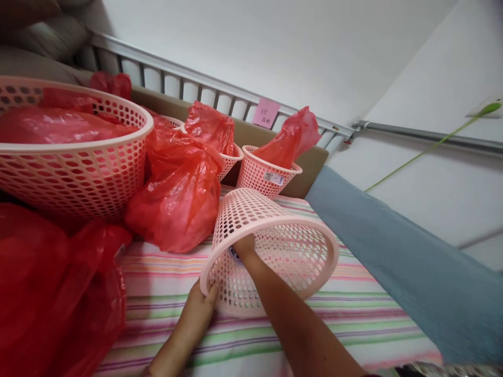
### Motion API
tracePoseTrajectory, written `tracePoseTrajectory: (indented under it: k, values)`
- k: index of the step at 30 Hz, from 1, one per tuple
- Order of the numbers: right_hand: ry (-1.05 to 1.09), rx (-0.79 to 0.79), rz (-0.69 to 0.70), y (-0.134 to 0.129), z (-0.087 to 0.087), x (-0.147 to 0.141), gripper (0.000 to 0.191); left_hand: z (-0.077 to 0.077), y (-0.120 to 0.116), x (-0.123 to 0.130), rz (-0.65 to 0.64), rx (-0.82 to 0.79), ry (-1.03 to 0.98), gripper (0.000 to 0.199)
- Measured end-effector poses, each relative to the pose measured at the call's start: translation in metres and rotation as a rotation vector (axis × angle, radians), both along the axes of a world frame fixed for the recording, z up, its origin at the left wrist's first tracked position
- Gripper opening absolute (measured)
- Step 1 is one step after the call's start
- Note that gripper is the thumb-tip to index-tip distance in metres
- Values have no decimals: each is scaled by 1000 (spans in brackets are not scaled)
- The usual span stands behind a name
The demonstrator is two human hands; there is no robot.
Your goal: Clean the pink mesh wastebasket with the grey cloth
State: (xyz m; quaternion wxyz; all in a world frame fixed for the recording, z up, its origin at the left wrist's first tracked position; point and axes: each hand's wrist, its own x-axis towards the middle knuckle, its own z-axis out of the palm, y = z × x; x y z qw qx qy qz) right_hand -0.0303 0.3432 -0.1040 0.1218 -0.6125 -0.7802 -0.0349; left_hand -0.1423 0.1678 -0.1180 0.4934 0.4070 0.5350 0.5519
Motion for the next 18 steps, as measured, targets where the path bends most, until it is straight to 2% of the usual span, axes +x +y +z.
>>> tracePoseTrajectory:
  k: [3, 5, 10, 14, 16, 18]
  values:
    - [-16, -6, 1, -16, 1, 2, 39, -4, 0, 1, 5, 11, 10, 40]
    - [-33, -10, -2, -37, -1, 5, 38, -6, 0, 1, 5, 19, 17, 41]
    - [-13, 13, 44, -118, -9, 20, 38, -8, 0, 1, 4, 60, -36, 44]
    - [63, -39, 122, -177, -11, 36, 43, -12, 2, 0, 11, 78, -94, 49]
    - [81, -58, 139, -190, -10, 44, 46, -13, 4, 1, 1, 52, -123, 52]
    - [91, -51, 143, -188, -9, 49, 47, -13, 5, 4, -13, 37, -160, 56]
